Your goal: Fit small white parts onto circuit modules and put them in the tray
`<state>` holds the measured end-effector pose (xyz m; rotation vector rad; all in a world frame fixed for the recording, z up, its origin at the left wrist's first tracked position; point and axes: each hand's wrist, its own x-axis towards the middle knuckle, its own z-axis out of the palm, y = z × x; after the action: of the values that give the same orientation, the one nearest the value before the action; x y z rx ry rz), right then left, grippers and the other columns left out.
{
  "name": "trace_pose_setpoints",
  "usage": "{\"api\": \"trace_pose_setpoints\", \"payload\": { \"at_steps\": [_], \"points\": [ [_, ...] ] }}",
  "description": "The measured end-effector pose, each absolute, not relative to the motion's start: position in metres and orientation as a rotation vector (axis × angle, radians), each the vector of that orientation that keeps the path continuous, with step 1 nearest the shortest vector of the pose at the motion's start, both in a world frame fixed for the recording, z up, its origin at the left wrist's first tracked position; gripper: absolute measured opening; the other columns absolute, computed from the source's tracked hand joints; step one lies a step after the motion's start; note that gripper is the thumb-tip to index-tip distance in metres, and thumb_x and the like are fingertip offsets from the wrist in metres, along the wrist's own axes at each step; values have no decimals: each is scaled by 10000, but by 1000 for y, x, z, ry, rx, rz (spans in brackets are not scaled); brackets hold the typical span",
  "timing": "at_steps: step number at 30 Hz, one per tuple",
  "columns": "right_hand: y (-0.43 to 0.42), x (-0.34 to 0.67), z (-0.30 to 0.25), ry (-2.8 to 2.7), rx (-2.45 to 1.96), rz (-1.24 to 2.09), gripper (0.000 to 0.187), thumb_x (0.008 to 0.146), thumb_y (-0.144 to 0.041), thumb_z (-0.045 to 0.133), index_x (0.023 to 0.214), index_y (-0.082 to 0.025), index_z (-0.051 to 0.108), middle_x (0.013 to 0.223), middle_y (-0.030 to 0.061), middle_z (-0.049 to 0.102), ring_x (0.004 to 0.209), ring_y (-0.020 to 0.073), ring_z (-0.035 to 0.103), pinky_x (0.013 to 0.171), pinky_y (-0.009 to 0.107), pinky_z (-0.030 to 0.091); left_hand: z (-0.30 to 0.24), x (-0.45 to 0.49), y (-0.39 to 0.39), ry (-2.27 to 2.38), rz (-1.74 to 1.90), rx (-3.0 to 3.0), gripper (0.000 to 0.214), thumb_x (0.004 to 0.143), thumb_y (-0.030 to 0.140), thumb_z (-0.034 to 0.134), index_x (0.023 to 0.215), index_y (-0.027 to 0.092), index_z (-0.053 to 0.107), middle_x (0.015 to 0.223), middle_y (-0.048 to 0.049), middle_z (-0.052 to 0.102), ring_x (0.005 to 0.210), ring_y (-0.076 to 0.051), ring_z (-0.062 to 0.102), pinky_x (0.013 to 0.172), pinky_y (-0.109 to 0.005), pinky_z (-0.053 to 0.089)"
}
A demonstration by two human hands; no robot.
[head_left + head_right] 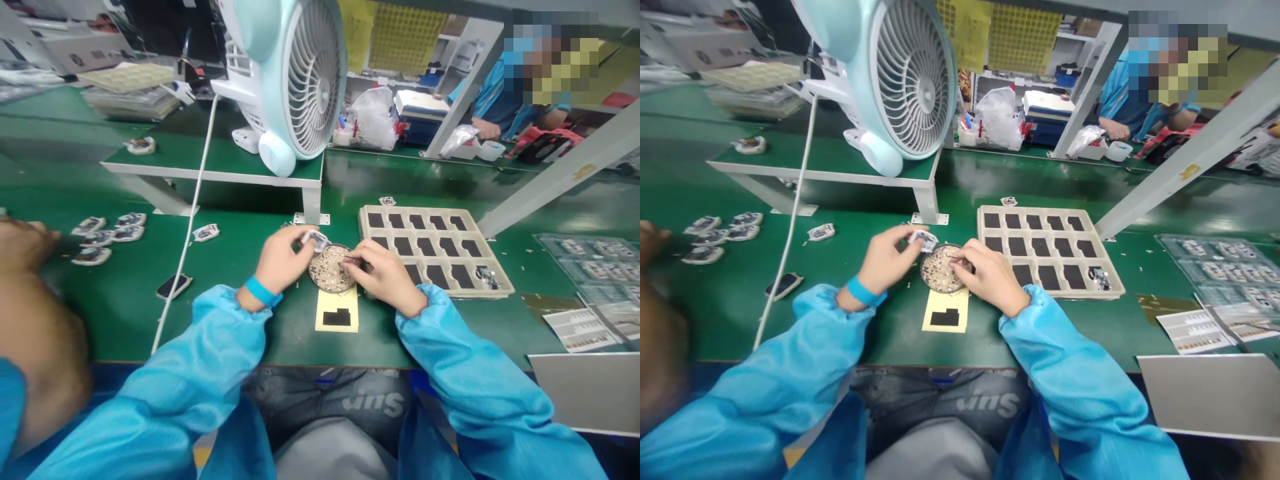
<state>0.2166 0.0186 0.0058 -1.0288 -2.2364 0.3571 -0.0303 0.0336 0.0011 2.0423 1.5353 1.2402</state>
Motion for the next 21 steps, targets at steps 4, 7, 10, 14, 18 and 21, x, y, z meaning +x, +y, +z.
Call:
{"api": "trace_pose_setpoints", "payload": {
  "at_steps": [4,7,10,14,18,21],
  "points": [
    [21,216,4,-2337,-1173,305,194,1006,-283,573,1064,-228,749,1017,57,706,908,192,687,743,319,523,-7,-93,89,1976,1126,1843,327,891,333,632,1152,196,776,1000,-66,780,879,-249,693,827,-339,515],
    [20,216,2,-2293,-1157,300,195,994,-294,592,1058,-219,761,979,59,704,887,199,685,752,333,529,-18,-121,123,2137,1031,1712,424,941,359,564,1264,126,711,1054,-119,765,979,-263,692,897,-344,513],
    [18,217,1,-2241,-1103,341,194,990,-282,591,1053,-217,763,948,61,698,856,201,675,759,348,539,-22,-131,136,2246,992,1682,544,967,383,535,1400,61,596,1225,-197,709,1162,-309,639,1010,-393,478],
    [15,221,11,-2138,-1007,401,199,999,-279,582,1078,-214,753,959,74,710,879,216,677,797,381,548,-12,-147,118,2389,898,1713,497,922,396,614,1379,203,632,1425,-165,591,1381,-360,459,1156,-494,344],
    [11,231,30,-1966,-937,316,200,1010,-262,563,1018,-209,756,908,70,731,846,209,686,784,381,542,-2,-182,84,2572,643,1500,609,770,335,766,1353,222,632,1438,-222,540,1362,-471,427,1091,-659,343],
    [8,237,39,-1749,-965,249,325,1044,-305,496,871,-208,754,828,63,712,782,191,678,743,364,534,-2,-197,72,2628,532,1377,557,734,318,785,1260,178,665,1370,-264,560,1303,-513,464,1028,-699,369]
  ]
}}
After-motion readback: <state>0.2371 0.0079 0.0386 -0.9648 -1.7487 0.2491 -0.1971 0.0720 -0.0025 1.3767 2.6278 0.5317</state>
